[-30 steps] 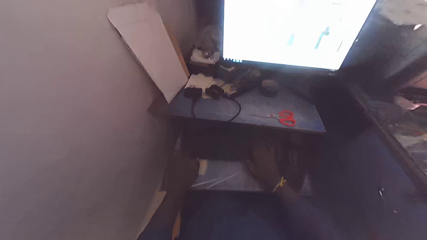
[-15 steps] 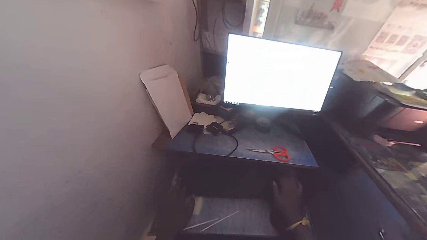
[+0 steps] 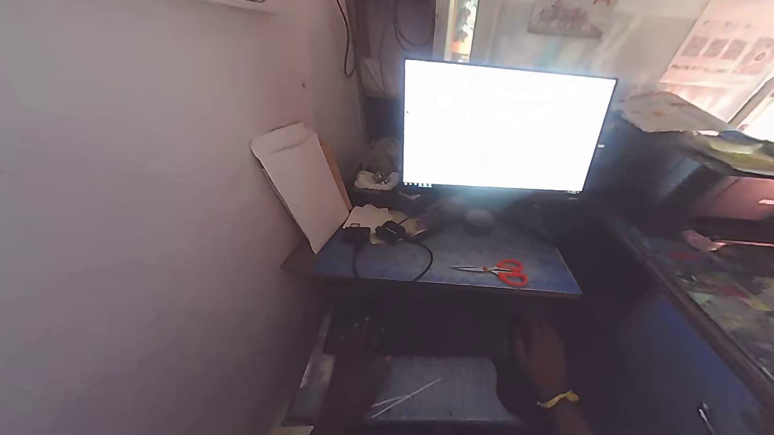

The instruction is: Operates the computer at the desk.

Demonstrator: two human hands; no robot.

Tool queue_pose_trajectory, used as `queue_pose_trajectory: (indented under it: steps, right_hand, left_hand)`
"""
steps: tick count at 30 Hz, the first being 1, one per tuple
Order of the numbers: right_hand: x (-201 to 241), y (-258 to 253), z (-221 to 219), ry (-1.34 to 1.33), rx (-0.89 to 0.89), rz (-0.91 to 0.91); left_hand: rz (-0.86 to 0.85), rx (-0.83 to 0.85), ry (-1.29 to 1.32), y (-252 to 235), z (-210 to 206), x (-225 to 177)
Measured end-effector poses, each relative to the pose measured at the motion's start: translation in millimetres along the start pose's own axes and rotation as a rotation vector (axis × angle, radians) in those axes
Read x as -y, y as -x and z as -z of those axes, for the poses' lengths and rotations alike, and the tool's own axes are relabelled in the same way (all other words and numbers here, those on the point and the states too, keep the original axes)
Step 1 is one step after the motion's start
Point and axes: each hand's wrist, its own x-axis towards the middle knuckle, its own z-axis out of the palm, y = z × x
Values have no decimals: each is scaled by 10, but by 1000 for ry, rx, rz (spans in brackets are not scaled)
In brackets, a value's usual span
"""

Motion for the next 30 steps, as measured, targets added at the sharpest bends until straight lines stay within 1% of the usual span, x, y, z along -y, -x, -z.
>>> queue_pose_trajectory:
  steps: [3, 6, 7, 9, 11, 12, 13, 15, 17, 18, 19, 21, 22, 23, 24, 27, 30]
  right_hand:
    - [-35, -55, -37, -32, 34, -46]
    - [-54, -106, -32, -107, 91, -131]
    - [-60, -109, -18, -128, 115, -142]
    - [-37, -72, 18, -157, 153, -122]
    - [19, -32, 60, -140, 163, -74]
    - [39, -20, 82, -125, 158, -49]
    - [49, -11, 106, -115, 159, -34]
    - [37, -4, 123, -90, 147, -13]
    - [19, 12, 100, -93, 108, 4]
    - [13, 13, 85, -99, 76, 24]
    - [6, 4, 74, -100, 56, 38]
    - [4, -12, 95, -104, 58, 37]
    - [15, -21, 115, -108, 73, 28]
    - [34, -38, 129, -107, 79, 27]
    - [57, -56, 137, -98, 72, 37]
    - [63, -52, 101, -92, 50, 75]
    - [12, -11, 64, -91, 44, 76]
  left_hand:
    - [-121, 36, 74, -67, -42, -265]
    - [-209, -9, 205, -111, -28, -407]
    - [-192, 43, 195, -102, 63, -442]
    - [-74, 235, 124, -42, 345, -478]
    - [61, 408, 39, 64, 589, -400]
    - [97, 438, 2, 138, 662, -314]
    - [118, 427, -43, 236, 680, -210]
    - [110, 371, -139, 487, 677, -34]
    - [54, 352, -71, 727, 694, 131]
    - [54, 441, -31, 769, 782, 122]
    - [28, 456, 8, 818, 767, 150]
    - [-42, 339, 102, 973, 606, 207]
    - [-111, 207, 130, 1071, 440, 270]
    - [-174, 110, 147, 1124, 312, 316]
    - [-232, 48, 153, 1135, 229, 350]
    - [-363, -80, 159, 1097, 108, 415]
    - [-369, -89, 157, 1023, 87, 361]
